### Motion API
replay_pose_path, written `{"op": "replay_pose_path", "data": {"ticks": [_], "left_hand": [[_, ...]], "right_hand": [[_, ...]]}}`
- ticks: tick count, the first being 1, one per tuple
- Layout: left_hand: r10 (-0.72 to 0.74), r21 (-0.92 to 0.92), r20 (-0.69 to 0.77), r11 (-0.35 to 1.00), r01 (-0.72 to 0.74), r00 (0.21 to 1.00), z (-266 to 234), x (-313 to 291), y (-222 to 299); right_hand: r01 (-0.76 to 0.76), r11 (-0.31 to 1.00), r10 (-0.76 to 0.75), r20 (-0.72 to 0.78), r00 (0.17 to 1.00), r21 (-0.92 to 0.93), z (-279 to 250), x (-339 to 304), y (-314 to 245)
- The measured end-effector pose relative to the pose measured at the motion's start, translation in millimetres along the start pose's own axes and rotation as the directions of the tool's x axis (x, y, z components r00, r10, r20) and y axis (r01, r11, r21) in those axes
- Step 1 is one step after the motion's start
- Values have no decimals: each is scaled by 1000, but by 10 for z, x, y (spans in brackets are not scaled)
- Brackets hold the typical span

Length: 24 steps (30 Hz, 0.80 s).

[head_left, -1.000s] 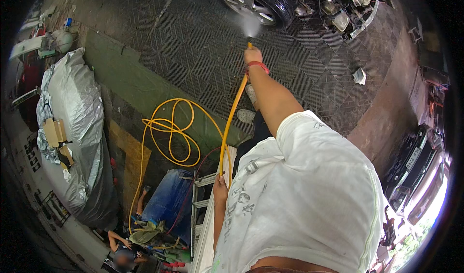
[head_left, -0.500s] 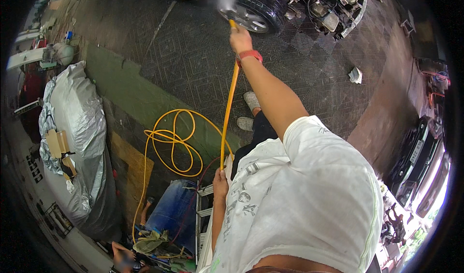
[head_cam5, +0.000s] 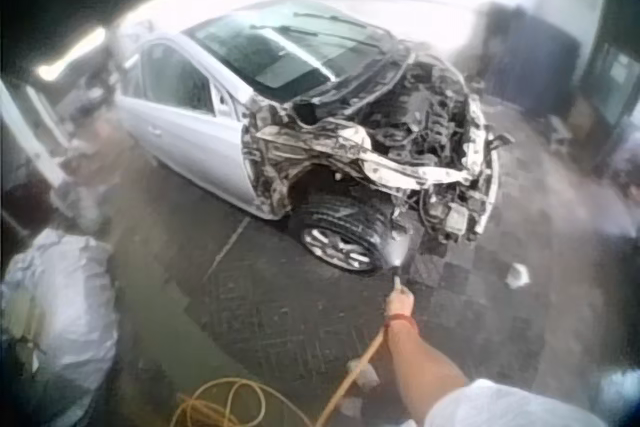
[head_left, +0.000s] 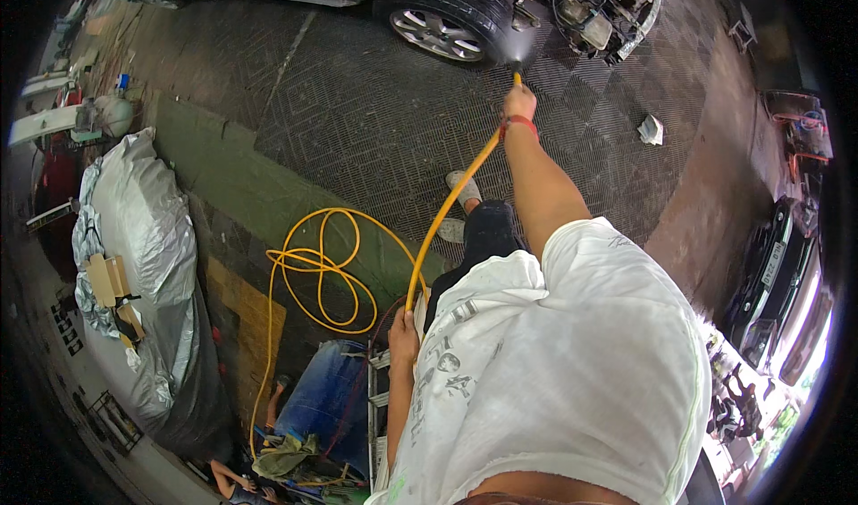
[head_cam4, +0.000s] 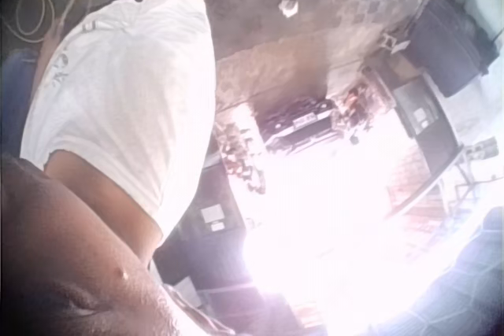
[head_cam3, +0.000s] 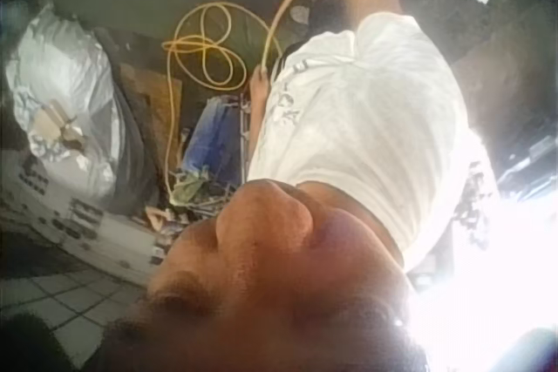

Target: The person uses a yellow pressure washer hose to clean a white car in a garage. They spray the front wheel, engine bay, windshield, side panels, and door areas, moving around the vehicle to reach different sections.

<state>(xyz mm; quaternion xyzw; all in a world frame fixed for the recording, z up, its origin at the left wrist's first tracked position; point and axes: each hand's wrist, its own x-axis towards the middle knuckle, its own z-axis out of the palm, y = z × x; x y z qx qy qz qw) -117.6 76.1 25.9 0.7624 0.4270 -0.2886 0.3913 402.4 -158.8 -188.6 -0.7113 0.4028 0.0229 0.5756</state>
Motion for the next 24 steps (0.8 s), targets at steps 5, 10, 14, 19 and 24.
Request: {"op": "replay_pose_path", "data": {"ticks": [5,10,14,19,24], "left_hand": [[-41,45,51,998,39,998,11,-34,-469],[-14,98,-15,995,15,1000,-131,-83,-526],[-50,20,-38,999,50,998,-73,-148,-618],[-86,-33,5,996,86,996,-135,-134,-535],[46,-98,-43,994,-50,998,90,-87,-956]], "right_hand": [[-135,980,146,70,987,-143,-378,-289,275],[-29,979,40,52,998,-202,-227,-312,586],[104,977,-108,-13,994,-184,-31,-891,14],[450,888,-437,129,890,-93,614,-1222,-413],[216,976,-176,589,789,2,869,-1971,-1252]]}}
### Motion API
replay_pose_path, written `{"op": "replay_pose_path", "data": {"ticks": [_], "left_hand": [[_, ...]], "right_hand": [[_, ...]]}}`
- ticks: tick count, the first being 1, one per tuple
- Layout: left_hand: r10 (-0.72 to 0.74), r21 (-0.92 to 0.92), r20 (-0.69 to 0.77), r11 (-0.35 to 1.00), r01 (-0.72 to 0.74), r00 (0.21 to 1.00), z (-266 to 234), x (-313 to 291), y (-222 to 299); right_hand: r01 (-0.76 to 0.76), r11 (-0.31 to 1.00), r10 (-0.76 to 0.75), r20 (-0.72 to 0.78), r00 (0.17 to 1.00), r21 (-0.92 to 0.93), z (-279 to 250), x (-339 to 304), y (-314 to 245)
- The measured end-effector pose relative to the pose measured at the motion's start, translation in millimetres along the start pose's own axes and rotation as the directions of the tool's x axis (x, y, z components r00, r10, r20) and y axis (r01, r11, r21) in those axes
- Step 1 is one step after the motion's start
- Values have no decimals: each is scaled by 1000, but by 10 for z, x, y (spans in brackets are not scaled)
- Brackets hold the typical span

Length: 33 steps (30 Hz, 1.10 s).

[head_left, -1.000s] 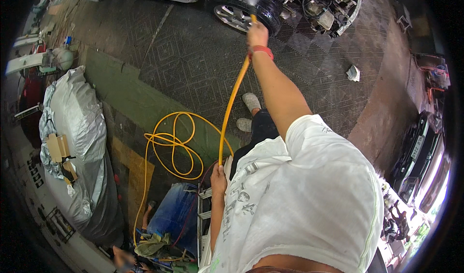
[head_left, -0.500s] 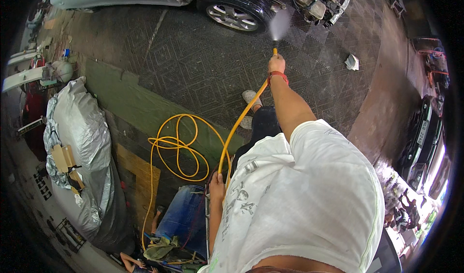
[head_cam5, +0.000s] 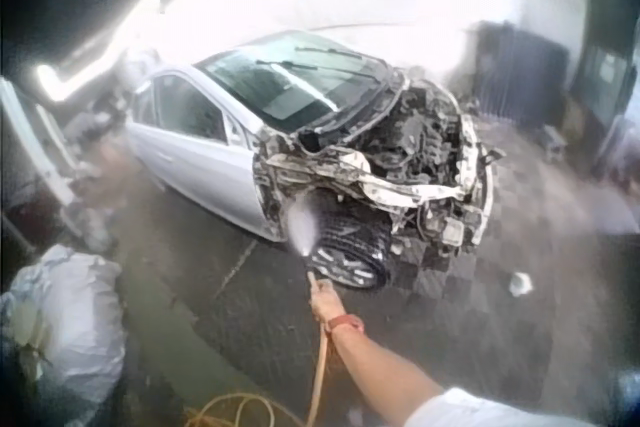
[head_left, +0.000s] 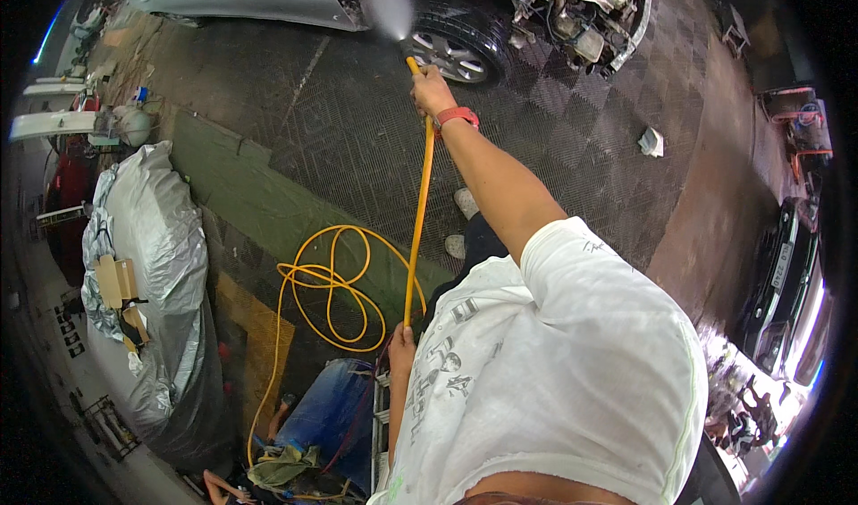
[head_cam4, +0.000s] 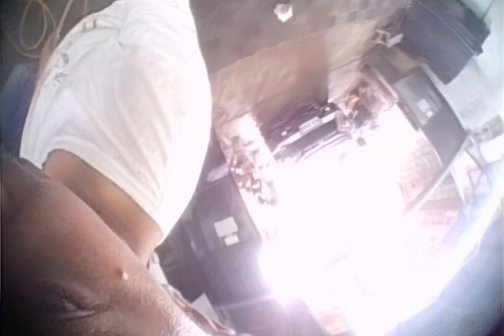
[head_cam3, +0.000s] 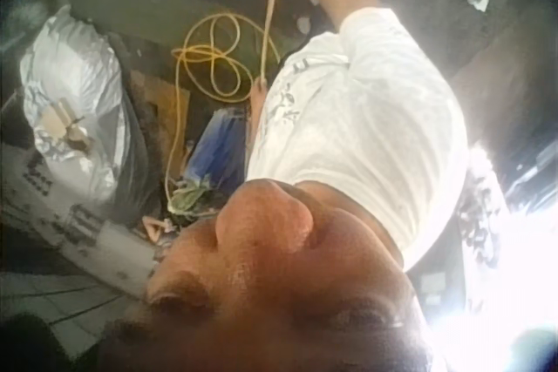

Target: The person uses a yellow pressure washer hose to clean a white car in a garage. They spray the front wheel, engine bay, windshield, side panels, and door areas, moving around the vehicle to reach different sections.

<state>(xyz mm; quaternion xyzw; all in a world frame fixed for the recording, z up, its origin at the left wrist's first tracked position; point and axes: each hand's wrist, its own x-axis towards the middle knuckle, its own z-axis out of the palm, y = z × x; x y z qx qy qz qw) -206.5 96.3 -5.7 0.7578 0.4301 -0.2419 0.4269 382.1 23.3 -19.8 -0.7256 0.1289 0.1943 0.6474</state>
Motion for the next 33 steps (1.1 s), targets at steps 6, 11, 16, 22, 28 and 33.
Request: {"op": "replay_pose_path", "data": {"ticks": [6,11,16,22,28,33], "left_hand": [[40,-67,-81,997,-46,996,6,129,150],[19,-49,7,999,-19,1000,20,172,117],[93,-97,51,991,-87,994,243,355,201],[58,-35,42,998,-57,997,96,364,1034],[130,38,-6,991,-130,991,215,477,1682],[76,67,18,995,-77,997,324,560,2336]], "right_hand": [[146,960,-51,-361,931,240,-460,-222,8],[108,971,-20,-376,926,214,-950,-229,238],[158,979,-79,-470,879,131,-1357,49,291],[125,917,88,-497,863,379,-1750,211,-34],[48,889,161,-408,899,456,-2386,589,-343],[59,917,197,-578,791,394,-2887,967,-42]]}}
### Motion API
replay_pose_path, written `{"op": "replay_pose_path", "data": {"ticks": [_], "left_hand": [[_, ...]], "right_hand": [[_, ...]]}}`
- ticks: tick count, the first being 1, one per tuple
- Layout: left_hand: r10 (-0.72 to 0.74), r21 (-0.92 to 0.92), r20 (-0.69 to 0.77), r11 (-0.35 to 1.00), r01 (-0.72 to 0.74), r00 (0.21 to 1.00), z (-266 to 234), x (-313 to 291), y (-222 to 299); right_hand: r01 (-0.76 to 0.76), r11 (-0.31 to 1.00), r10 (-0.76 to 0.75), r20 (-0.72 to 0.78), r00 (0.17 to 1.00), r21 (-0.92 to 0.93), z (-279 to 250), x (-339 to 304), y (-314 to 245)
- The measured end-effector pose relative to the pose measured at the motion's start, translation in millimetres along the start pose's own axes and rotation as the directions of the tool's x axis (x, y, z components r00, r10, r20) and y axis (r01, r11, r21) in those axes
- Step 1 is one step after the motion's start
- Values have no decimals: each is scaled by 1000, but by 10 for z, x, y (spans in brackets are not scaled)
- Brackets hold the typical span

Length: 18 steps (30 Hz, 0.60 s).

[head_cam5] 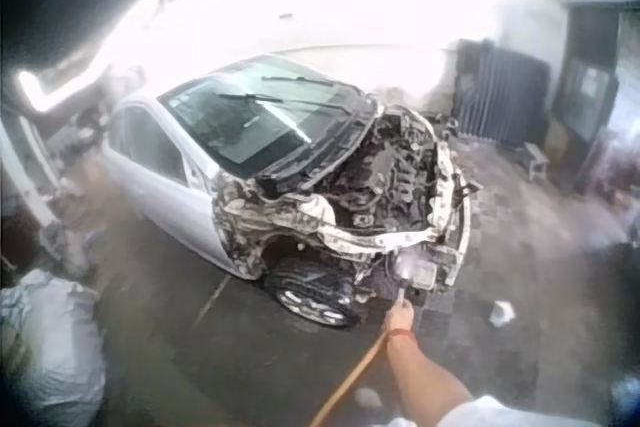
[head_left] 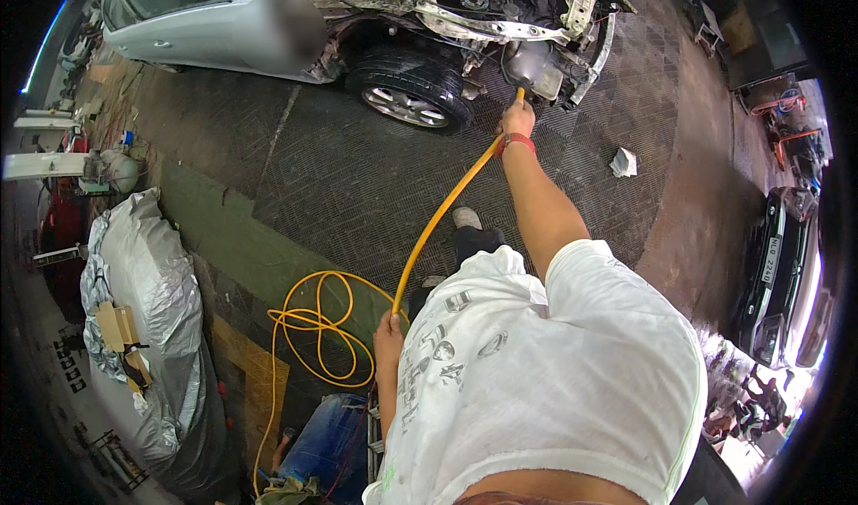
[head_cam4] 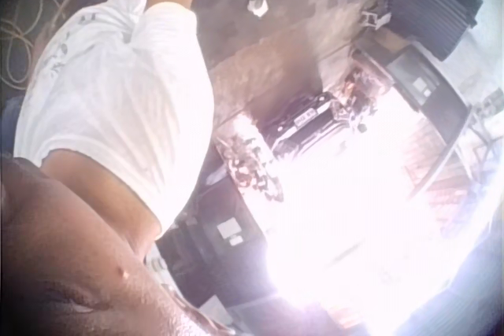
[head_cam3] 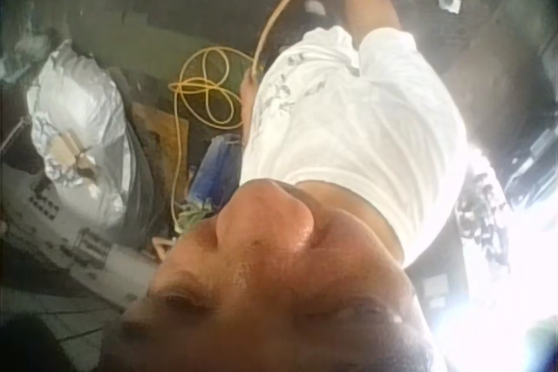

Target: The person uses a yellow pressure washer hose to clean a white car in a garage. They spray the front wheel, engine bay, windshield, side panels, and door areas, moving around the vehicle to reach different sections.

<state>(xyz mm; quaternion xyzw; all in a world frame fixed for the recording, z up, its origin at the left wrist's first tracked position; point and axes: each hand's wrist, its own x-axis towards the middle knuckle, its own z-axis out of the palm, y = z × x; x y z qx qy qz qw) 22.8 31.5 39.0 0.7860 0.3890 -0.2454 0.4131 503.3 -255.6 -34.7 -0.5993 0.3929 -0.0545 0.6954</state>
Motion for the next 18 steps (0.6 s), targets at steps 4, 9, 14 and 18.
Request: {"op": "replay_pose_path", "data": {"ticks": [4,9,14,18], "left_hand": [[-5,-10,-78,1000,4,997,-8,73,255],[-58,34,-59,998,60,997,106,88,572],[-21,8,-18,1000,21,1000,133,185,1015],[-3,-21,-50,1000,2,999,19,256,1133]], "right_hand": [[-140,988,131,136,982,62,-102,314,78],[-91,995,87,89,992,44,24,431,-185],[9,976,-2,-32,999,219,25,807,-354],[4,991,20,-175,984,137,109,777,-345]]}}
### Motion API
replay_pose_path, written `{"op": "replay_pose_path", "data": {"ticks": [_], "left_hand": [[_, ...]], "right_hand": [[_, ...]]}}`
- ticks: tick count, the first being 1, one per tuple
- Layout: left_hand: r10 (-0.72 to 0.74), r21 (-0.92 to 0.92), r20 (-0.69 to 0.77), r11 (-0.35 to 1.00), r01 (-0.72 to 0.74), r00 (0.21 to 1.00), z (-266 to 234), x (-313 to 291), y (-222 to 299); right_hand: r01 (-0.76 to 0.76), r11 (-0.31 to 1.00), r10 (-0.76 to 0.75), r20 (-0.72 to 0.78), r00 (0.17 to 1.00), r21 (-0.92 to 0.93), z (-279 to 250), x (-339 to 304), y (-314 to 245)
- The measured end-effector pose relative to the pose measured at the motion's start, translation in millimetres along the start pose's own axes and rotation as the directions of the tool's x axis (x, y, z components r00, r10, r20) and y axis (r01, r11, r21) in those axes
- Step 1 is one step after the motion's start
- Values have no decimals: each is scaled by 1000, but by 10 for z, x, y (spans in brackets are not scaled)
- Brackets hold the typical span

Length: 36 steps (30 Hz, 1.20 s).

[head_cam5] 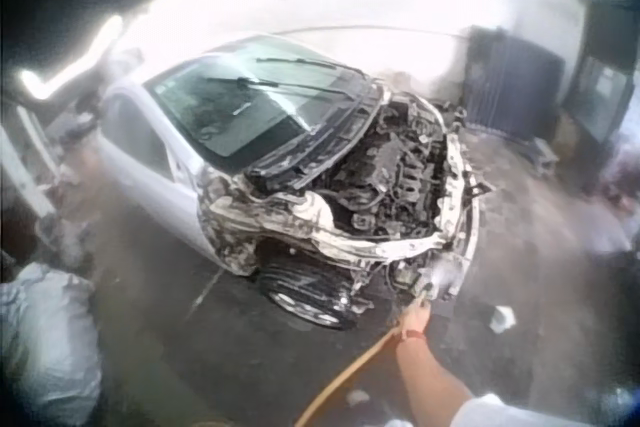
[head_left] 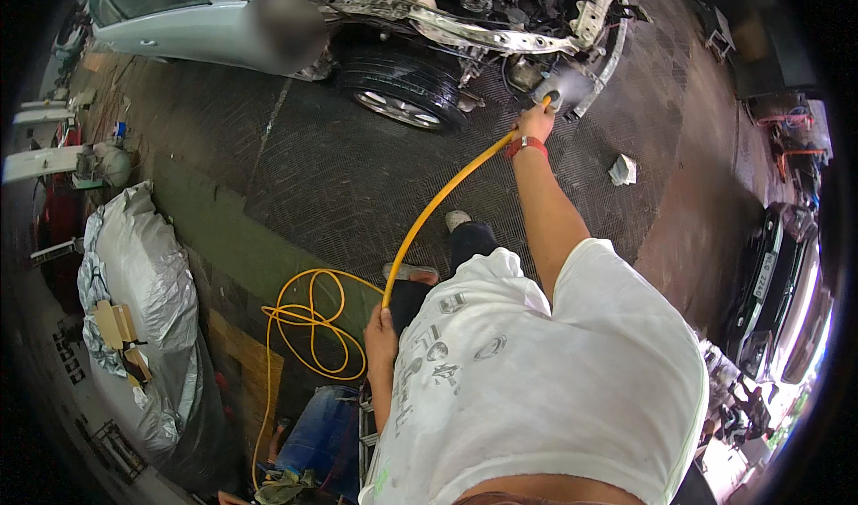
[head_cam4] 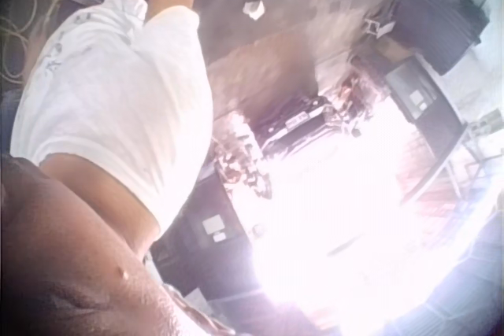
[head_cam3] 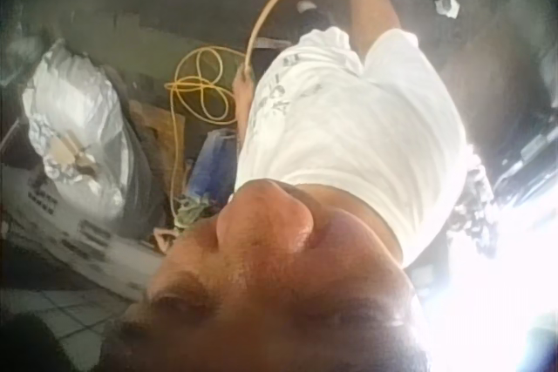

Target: The person uses a yellow pressure washer hose to clean a white car in a garage. They spray the front wheel, engine bay, windshield, side panels, and door areas, moving around the vehicle to reach different sections.

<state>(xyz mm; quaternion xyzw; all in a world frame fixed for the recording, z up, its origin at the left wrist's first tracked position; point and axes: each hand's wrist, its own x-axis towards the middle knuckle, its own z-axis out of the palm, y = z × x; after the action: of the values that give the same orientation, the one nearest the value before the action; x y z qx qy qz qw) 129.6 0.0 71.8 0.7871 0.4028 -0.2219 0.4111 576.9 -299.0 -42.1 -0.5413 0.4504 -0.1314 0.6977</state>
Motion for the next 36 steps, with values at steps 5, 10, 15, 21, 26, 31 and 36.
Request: {"op": "replay_pose_path", "data": {"ticks": [5,10,15,21,26,31,36], "left_hand": [[-60,-14,-106,998,59,993,-471,169,-588],[-97,-45,-164,995,90,982,-921,213,-1216],[38,-64,-36,997,-40,999,-1522,360,-1070],[349,-178,103,928,-328,931,-2297,586,-692],[398,-425,239,863,-273,886,-2851,826,-802],[392,-532,236,818,-219,889,-3210,987,-1096],[280,-461,96,863,-207,955,-3473,1014,-1233]], "right_hand": [[-260,964,262,321,910,-50,354,-593,420],[46,957,135,581,802,-287,1185,-1983,347],[850,393,-327,810,487,-352,2030,-2197,-28],[937,-20,-478,826,299,-350,2580,-2739,-1414],[911,-113,-533,798,280,-396,3005,-2968,-2070],[899,-81,-543,775,323,-430,3409,-3146,-1915],[827,136,-522,670,528,-546,3696,-3503,-1314]]}}
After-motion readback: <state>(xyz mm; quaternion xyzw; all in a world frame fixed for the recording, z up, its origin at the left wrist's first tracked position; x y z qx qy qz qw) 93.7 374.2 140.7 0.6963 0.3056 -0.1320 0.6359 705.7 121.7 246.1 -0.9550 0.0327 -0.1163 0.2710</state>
